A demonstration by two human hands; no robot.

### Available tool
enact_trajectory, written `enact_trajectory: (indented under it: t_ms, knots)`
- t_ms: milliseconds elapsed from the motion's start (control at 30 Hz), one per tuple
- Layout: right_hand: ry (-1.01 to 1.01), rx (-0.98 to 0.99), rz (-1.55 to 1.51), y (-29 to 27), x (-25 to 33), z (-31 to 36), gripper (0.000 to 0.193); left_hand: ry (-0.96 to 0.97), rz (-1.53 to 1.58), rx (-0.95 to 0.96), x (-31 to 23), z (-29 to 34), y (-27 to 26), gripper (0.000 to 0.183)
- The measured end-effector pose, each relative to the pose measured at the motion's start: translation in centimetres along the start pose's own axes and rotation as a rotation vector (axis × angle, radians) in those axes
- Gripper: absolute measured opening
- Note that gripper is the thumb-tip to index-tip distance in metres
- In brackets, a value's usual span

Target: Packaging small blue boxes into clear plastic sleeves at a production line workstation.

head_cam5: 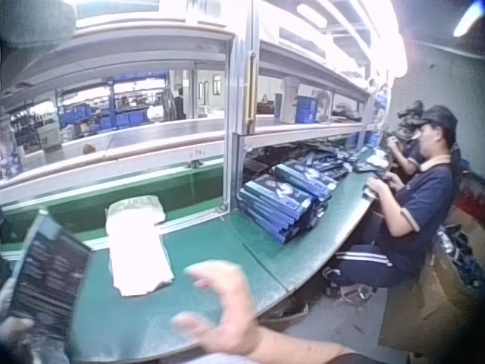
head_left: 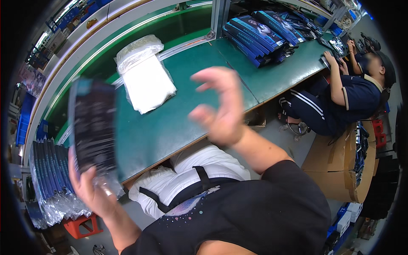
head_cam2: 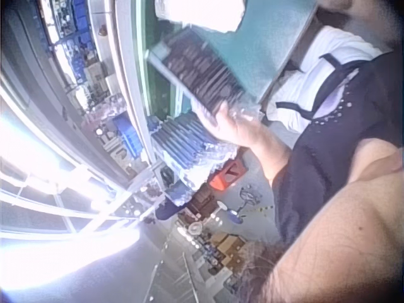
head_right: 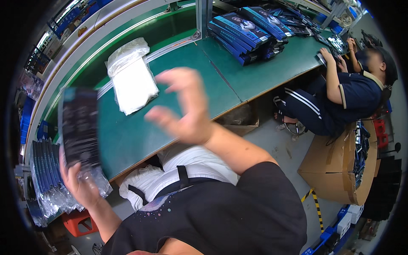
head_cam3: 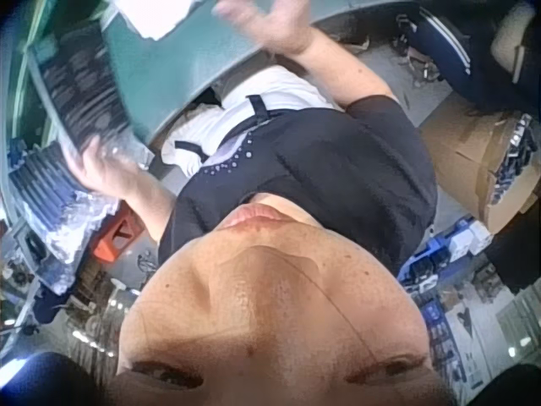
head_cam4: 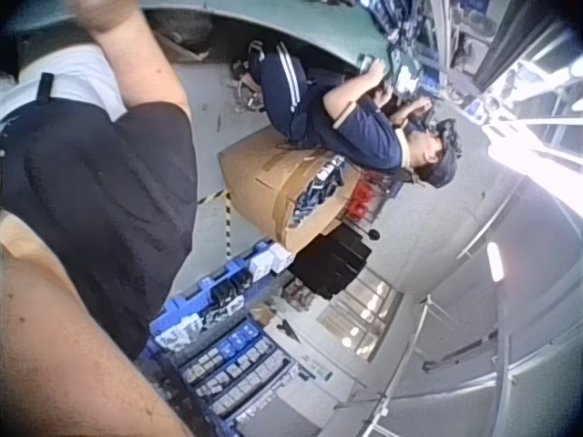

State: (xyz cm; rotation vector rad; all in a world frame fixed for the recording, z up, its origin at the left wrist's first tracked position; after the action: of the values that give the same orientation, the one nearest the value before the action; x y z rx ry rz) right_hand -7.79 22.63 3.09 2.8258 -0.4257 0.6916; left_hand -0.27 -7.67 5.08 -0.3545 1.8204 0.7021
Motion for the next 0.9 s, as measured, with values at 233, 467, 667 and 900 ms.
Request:
enact_trajectory:
  t_ms: [233, 467, 667, 900]
  knots:
    - [0.242, -0.671, 0.486, -19.5, -13.2, -5.1, 0.051, 0.765, -1.241, -0.101, 0.8, 1.0, -7.8, 0.041]
    - [0.720, -0.756, 0.288, -32.3, -27.9, -8.5, 0.080, 0.755, -1.598, -0.171, 3.2, -0.2, -7.3, 0.048]
    - [0.807, -0.693, -0.028, -30.4, -32.6, -8.7, 0.044, 0.893, -1.259, 0.107, 4.0, 4.1, 1.3, 0.042]
    - [0.789, -0.758, -0.147, -27.2, -31.6, -7.5, 0.025, 0.557, -0.553, 0.588, 10.1, 7.2, 15.2, 0.045]
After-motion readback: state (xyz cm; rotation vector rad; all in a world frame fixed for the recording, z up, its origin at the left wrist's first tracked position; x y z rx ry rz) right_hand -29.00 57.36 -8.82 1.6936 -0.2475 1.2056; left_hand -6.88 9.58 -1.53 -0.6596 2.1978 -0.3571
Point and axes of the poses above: each hand's wrist, its own z-axis away from the middle knuckle, its own y-axis out of the palm, x = y × z, the point moved 4 cm from there along -z, towards the middle knuckle, and after that the axes turned 13 degrees about -x, right-handed, at the moved point
